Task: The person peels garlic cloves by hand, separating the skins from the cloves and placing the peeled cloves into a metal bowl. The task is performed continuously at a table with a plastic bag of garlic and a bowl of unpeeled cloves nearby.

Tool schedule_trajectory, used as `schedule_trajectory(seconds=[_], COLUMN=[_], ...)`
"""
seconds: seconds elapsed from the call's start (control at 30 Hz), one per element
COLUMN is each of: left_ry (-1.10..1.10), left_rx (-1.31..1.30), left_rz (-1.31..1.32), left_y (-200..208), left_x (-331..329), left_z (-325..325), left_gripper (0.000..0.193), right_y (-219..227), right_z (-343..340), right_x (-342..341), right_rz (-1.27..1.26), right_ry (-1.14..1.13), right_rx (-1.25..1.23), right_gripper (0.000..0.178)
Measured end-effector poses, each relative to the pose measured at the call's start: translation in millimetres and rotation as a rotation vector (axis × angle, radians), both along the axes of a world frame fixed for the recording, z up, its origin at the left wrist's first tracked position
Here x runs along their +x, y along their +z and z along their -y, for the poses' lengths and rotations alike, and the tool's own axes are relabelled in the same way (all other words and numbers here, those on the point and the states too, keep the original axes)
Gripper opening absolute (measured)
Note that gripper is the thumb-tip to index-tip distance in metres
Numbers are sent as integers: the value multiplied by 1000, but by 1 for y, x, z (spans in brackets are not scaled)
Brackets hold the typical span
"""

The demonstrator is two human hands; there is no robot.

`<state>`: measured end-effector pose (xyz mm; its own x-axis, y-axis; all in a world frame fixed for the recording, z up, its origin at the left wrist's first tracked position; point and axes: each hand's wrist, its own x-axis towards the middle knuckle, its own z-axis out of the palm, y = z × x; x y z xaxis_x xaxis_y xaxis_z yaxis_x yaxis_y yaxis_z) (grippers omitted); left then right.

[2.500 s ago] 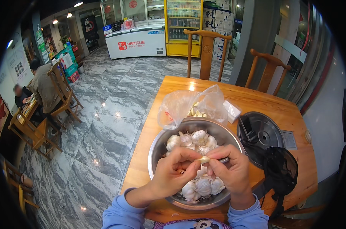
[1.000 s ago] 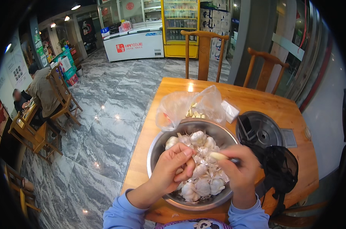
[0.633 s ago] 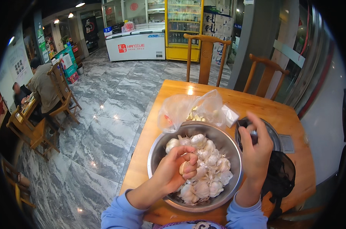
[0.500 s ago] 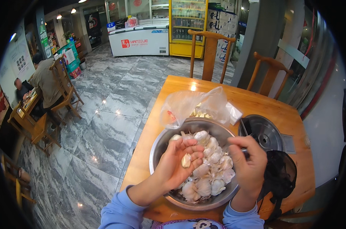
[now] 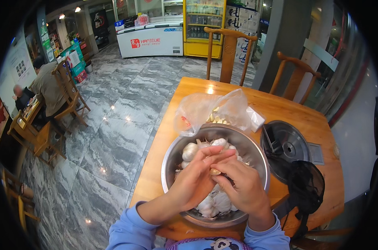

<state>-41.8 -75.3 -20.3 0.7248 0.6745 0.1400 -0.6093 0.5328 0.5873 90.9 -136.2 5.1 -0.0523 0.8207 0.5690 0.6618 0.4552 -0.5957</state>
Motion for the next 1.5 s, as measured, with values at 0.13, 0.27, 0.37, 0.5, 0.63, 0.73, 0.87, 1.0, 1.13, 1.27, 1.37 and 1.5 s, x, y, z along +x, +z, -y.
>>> schedule_trajectory(seconds=[0.13,0.27,0.37,0.5,0.63,0.73,0.87,1.0,1.13,1.27,1.37,1.5], left_ry=[370,496,545,516,609,524,556,581,620,648,610,925], left_rx=[607,760,776,660,869,745,800,775,749,750,651,1141], left_rz=[-302,-310,-283,-382,-536,-552,-555,-549,-526,-505,-430,-478], left_y=[-2,-4,-6,-8,-5,-3,-1,-4,-5,-6,-10,-13], left_x=[-2,-1,-2,-4,-3,0,-2,-2,1,2,4,3], left_z=[2,3,2,0,-1,-1,-1,0,2,3,0,1], left_gripper=[24,17,16,15,14,12,10,11,11,11,11,17], right_y=[4,6,3,0,0,-3,-9,-13,-12,-10,-8,-2], right_z=[4,5,4,3,2,0,1,2,3,4,2,5], right_x=[4,5,4,1,2,6,5,3,0,-1,1,1], right_rz=[-105,-118,-76,13,-6,103,133,140,162,191,152,-45], right_ry=[-76,-48,-74,-114,-128,-145,-166,-186,-221,-255,-214,-185], right_rx=[-88,-51,-12,41,34,68,97,125,140,142,166,71], right_gripper=[16,15,14,12,12,13,13,13,13,13,13,12])
